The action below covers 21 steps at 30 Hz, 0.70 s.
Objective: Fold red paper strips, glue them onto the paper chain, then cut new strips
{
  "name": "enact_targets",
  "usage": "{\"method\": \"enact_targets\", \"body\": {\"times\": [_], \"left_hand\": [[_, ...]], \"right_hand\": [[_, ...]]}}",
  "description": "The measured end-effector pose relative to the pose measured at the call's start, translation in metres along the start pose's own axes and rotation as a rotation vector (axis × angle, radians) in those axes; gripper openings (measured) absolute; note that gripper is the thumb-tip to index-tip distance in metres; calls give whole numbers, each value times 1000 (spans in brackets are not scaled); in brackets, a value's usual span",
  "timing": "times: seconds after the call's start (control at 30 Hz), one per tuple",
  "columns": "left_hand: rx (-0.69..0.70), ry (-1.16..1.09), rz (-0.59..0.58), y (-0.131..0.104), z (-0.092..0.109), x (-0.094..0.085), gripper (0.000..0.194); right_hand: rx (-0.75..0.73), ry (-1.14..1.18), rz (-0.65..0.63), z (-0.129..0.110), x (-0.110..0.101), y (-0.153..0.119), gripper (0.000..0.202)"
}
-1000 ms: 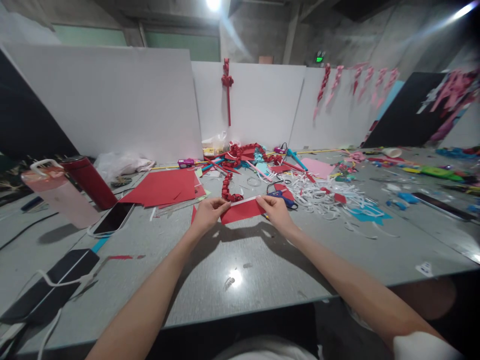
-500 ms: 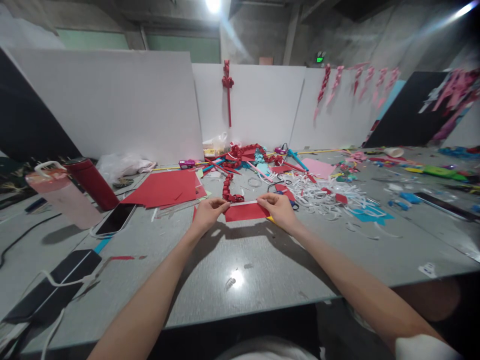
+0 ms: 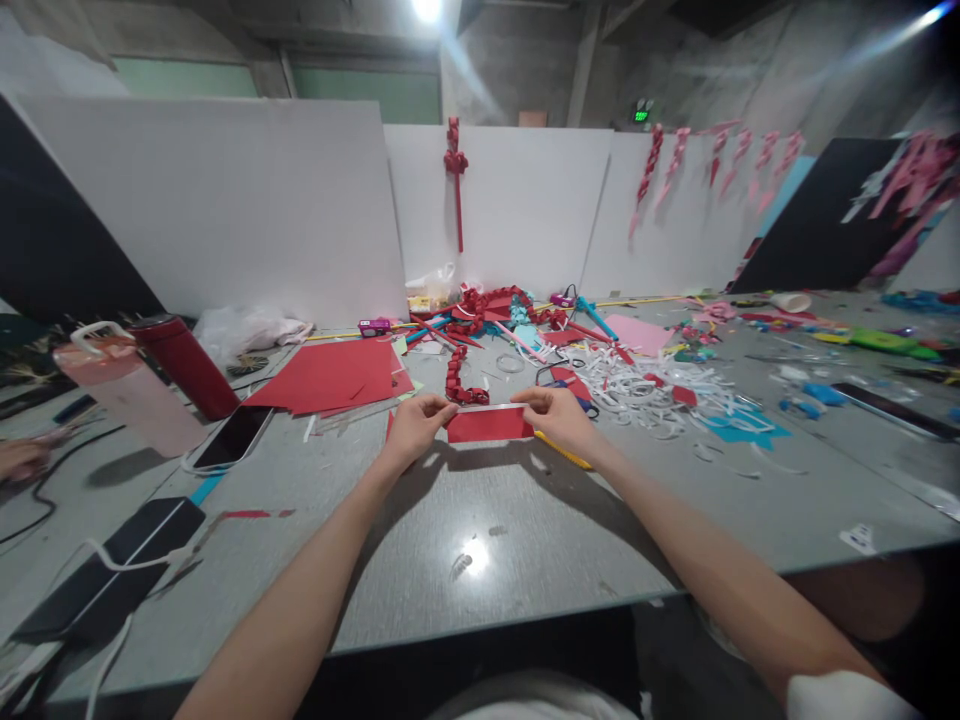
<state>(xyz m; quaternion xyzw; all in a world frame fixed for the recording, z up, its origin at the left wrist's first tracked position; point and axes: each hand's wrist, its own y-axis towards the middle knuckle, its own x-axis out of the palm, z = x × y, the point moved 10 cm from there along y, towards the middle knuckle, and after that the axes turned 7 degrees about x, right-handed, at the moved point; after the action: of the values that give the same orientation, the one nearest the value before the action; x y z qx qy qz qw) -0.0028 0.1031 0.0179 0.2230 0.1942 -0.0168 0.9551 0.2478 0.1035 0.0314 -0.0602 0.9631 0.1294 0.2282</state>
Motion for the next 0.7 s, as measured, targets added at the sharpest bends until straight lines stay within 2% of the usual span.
{"method": "enact_targets", "body": {"times": [0.13, 0.33, 0.43, 0.57, 0.7], "left_hand": [[-11, 3, 21, 0, -3, -4, 36], [5, -7, -23, -1, 0, 2, 37], [3, -4, -30, -2, 4, 3, 38], [1, -1, -40, -3, 7, 4, 38], [8, -47, -23, -3, 8, 6, 39]], "right_hand": [[-34, -15, 57, -1, -5, 0, 27], [1, 88, 15, -7, -1, -3, 30], [6, 121, 34, -8, -4, -4, 37], [67, 224, -17, -3, 2, -4, 48], [11, 61, -28, -12, 7, -6, 31]]}}
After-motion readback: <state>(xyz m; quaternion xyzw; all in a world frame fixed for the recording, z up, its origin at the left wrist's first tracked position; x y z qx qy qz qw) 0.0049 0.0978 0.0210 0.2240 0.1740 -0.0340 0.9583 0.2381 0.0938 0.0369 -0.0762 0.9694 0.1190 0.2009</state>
